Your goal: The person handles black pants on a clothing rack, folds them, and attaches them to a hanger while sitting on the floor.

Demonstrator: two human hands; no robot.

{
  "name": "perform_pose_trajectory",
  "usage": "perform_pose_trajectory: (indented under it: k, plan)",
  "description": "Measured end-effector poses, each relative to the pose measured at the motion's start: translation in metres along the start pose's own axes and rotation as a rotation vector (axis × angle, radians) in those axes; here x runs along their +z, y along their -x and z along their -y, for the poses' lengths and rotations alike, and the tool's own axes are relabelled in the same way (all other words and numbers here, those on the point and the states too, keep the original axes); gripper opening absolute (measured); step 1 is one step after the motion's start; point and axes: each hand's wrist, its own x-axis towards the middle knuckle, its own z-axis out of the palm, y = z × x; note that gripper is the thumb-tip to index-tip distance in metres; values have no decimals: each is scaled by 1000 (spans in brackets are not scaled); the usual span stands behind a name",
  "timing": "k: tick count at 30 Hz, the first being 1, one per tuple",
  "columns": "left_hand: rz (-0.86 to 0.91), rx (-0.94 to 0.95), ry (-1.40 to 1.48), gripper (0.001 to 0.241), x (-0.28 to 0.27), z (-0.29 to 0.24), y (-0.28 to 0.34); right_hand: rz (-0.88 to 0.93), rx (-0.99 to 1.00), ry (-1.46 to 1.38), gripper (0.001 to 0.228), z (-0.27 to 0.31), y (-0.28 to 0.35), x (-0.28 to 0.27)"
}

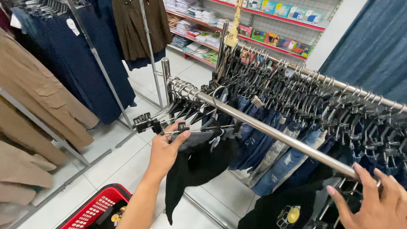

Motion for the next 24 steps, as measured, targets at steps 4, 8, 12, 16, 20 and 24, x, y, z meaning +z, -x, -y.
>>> perform_pose_trajectory:
  k: [4,8,12,16,20,24]
  plan:
    - [-30,78,21,27,8,19,-13,-46,45,-167,71,5,0,1]
    - [-115,75,11,26,11,31,-16,-44,56,-243,73,8,-1,5]
    - [-189,14,18,32,12,35,-16,-20,111,-437,73,13,-2,6]
    - [-214,-3,-58,36,12,41,-17,-22,161,-559,71,16,-4,13]
    - [-212,-28,-46,35,13,42,-16,-2,121,-555,74,13,-2,18]
    - [-166,57,-45,33,13,56,-15,31,127,-570,69,15,-3,6]
